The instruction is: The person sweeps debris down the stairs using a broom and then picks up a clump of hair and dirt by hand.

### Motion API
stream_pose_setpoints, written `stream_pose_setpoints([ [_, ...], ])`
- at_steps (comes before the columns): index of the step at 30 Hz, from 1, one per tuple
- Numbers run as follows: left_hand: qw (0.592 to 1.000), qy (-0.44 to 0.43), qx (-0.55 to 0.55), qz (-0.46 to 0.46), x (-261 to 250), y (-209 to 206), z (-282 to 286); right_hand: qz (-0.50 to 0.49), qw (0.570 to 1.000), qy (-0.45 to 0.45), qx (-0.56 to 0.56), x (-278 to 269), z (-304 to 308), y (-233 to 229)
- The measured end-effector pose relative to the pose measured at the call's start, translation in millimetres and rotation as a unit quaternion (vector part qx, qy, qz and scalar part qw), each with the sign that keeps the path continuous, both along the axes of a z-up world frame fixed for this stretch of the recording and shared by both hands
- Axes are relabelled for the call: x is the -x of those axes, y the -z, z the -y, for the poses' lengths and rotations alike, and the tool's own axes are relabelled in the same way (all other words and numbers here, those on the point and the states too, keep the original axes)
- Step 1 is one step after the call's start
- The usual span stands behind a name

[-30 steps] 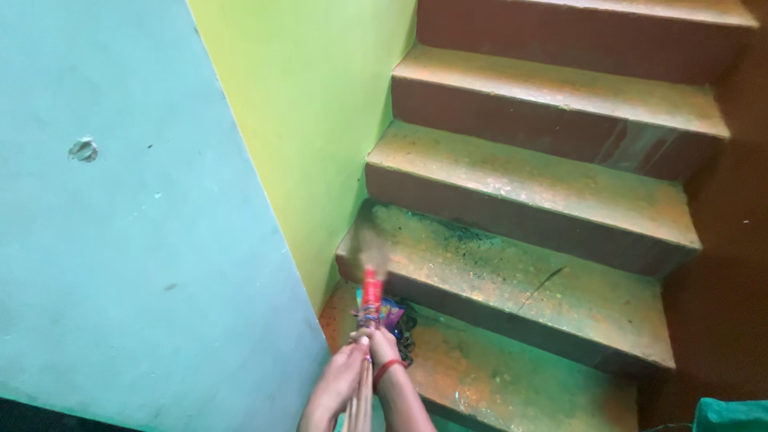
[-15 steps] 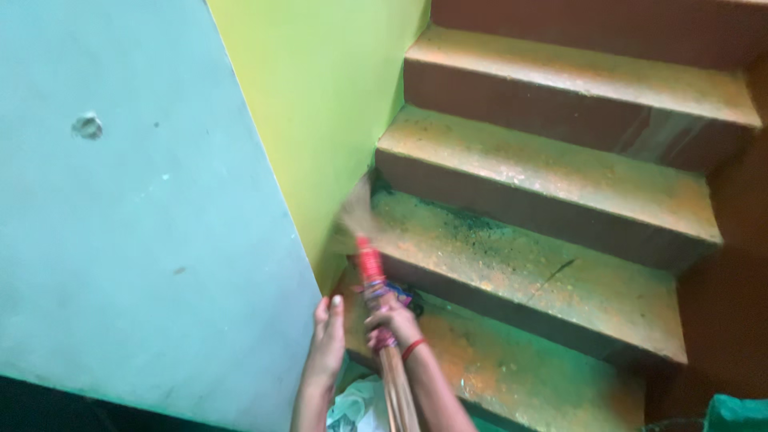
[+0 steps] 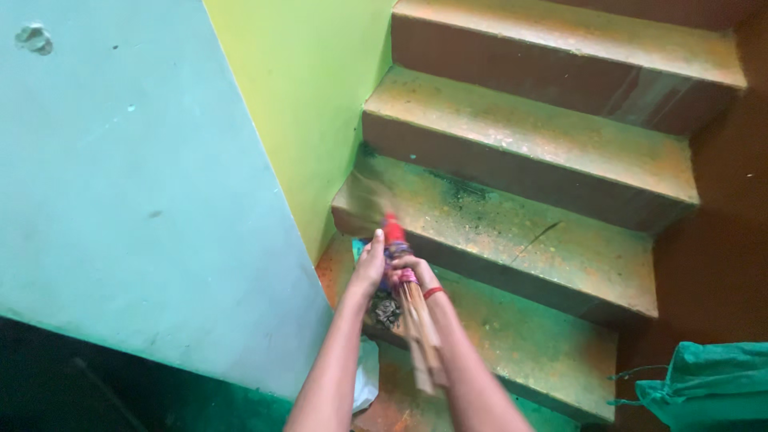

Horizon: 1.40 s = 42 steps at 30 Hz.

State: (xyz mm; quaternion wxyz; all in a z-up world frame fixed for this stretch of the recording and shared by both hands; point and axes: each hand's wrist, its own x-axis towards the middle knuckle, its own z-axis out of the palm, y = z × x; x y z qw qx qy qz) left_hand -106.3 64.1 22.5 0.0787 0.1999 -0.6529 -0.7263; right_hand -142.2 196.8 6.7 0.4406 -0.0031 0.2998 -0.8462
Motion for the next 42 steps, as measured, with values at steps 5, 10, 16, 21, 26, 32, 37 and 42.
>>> stream_pose_setpoints([
  [5,0.998,-0.031,0.039,0.049,-23.4,16.5,45.4,-0.004,0.969,0.216,-0.116,-64.3,42.3,-17.2],
  [10,0.979,-0.033,0.071,0.189,-32.0,32.9,58.5,-0.009,0.992,0.091,-0.083,-17.4,48.1,-22.0],
  [16,0.990,-0.033,-0.036,0.134,-53.2,-0.5,81.6,-0.016,0.961,0.233,-0.150,-62.8,77.9,-48.2],
  [21,0.988,0.033,-0.062,0.140,-74.5,-38.8,77.0,-0.029,0.978,0.099,-0.183,-23.0,32.2,-51.1],
  [26,0.991,0.035,-0.062,0.115,-66.7,-48.9,82.6,-0.060,0.952,0.278,-0.111,-49.4,79.7,-42.4],
  [32,0.987,0.080,-0.035,0.135,-60.0,-46.6,90.5,-0.053,0.975,0.117,-0.184,-31.0,99.7,-29.2],
  [37,0.991,0.040,-0.042,0.123,-90.9,-70.3,131.3,0.012,0.957,0.234,-0.174,-65.6,157.1,-51.0],
  [42,0.982,0.080,0.027,0.171,-122.4,-111.9,143.0,-0.012,0.973,0.127,-0.192,-35.4,141.8,-17.1],
])
